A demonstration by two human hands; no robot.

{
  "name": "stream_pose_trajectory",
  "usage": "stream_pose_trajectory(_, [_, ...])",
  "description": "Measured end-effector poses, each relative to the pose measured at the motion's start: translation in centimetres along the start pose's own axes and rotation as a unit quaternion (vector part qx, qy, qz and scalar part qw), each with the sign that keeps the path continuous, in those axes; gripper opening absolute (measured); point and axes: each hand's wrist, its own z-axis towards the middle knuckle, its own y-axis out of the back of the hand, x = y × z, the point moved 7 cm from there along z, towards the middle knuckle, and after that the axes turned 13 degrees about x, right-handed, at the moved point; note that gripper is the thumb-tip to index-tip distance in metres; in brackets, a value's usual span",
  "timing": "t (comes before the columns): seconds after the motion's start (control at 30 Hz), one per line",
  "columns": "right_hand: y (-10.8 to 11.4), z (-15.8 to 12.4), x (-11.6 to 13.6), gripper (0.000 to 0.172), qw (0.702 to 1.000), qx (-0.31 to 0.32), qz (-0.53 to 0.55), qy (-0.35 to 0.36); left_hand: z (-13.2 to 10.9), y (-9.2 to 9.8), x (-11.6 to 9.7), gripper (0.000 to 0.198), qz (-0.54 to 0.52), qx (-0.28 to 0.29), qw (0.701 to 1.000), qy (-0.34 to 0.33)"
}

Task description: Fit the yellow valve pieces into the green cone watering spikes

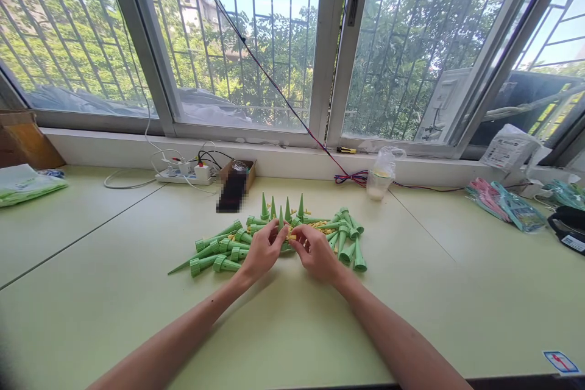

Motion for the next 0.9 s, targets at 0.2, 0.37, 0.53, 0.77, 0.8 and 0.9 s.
stream_pose_trajectory(0.2, [-0.12,0.06,-0.39,0.019,1.0,0.005,-0.019,-0.011,-0.04,-0.11,-0.08,0.026,0.005,0.004,1.0,-0.006])
stream_pose_trajectory(0.37, [0.08,0.06,-0.19,0.017,1.0,0.0,-0.006,-0.012,-0.25,-0.04,-0.11,0.026,0.004,0.002,1.0,-0.01])
stream_pose_trajectory(0.53, [0.07,0.04,-0.01,0.014,1.0,-0.003,-0.006,-0.006,-0.2,0.06,-0.26,0.028,-0.008,-0.003,1.0,-0.016])
stream_pose_trajectory(0.77, [-0.19,0.12,-0.69,0.024,1.0,0.014,0.0,-0.021,-0.24,-0.04,-0.41,0.029,0.007,0.003,1.0,-0.015])
stream_pose_trajectory(0.8, [-0.21,0.12,-0.75,0.026,1.0,0.016,-0.003,-0.024,-0.26,-0.08,-0.38,0.029,0.007,0.004,1.0,-0.015])
stream_pose_trajectory(0.9, [-0.21,0.09,-0.77,0.028,0.999,0.017,-0.006,-0.026,-0.26,-0.12,-0.32,0.028,0.003,0.006,1.0,-0.014])
